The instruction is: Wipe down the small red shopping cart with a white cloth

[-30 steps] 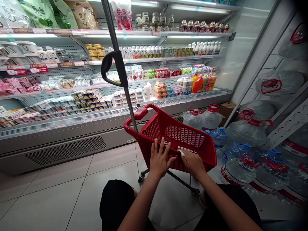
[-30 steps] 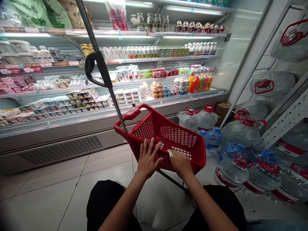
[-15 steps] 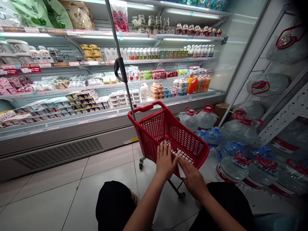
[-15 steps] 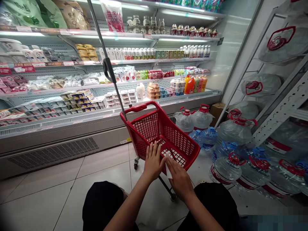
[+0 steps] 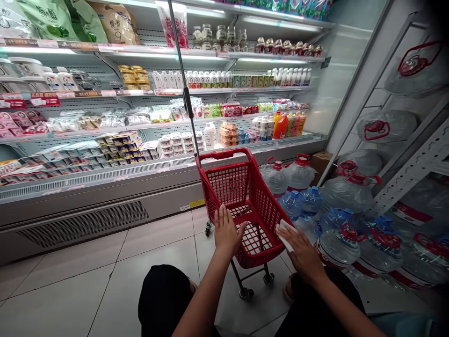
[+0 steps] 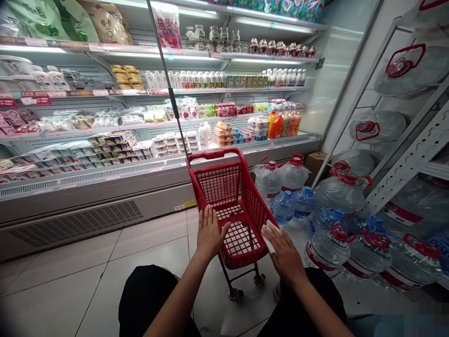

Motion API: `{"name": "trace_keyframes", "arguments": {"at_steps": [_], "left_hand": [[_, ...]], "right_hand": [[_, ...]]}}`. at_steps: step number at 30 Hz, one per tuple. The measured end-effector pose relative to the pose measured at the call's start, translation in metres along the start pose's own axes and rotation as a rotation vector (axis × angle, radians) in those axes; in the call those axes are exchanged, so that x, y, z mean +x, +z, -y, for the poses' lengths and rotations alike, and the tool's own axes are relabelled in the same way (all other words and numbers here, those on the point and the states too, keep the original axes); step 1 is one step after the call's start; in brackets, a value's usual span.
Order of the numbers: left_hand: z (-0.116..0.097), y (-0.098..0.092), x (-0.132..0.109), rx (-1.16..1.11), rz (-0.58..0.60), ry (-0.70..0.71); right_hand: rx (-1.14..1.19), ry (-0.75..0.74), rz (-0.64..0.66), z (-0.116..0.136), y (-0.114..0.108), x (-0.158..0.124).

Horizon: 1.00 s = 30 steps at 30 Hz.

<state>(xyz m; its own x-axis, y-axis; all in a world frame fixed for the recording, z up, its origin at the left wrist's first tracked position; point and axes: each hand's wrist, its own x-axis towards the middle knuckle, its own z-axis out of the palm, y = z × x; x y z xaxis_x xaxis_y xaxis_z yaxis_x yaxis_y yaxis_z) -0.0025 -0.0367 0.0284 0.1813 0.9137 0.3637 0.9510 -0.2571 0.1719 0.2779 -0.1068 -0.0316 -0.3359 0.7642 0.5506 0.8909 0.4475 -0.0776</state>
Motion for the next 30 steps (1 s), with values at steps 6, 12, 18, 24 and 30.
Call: {"name": "trace_keyframes", "arguments": {"at_steps": [6, 12, 18, 24, 30], "left_hand": [[-0.025, 0.018, -0.038, 0.020, -0.099, 0.198], [0.017, -0.016, -0.050, 0.076, -0.135, 0.296], [0.058, -0.037, -0.040, 0.131, -0.099, 0.306], [0.052, -0.018, -0.043, 0.121, -0.144, 0.152], [0.048, -0.026, -0.064, 0.094, -0.100, 0.219]], "right_hand": [[0.126, -0.145, -0.002, 0.087, 0.022, 0.006], [0.124, -0.308, 0.077, 0.053, 0.002, 0.006], [0.091, -0.260, 0.068, 0.062, -0.001, 0.005], [0.155, -0.324, 0.149, 0.132, 0.001, 0.024], [0.220, -0.510, 0.229, 0.089, -0.001, 0.052]]}}
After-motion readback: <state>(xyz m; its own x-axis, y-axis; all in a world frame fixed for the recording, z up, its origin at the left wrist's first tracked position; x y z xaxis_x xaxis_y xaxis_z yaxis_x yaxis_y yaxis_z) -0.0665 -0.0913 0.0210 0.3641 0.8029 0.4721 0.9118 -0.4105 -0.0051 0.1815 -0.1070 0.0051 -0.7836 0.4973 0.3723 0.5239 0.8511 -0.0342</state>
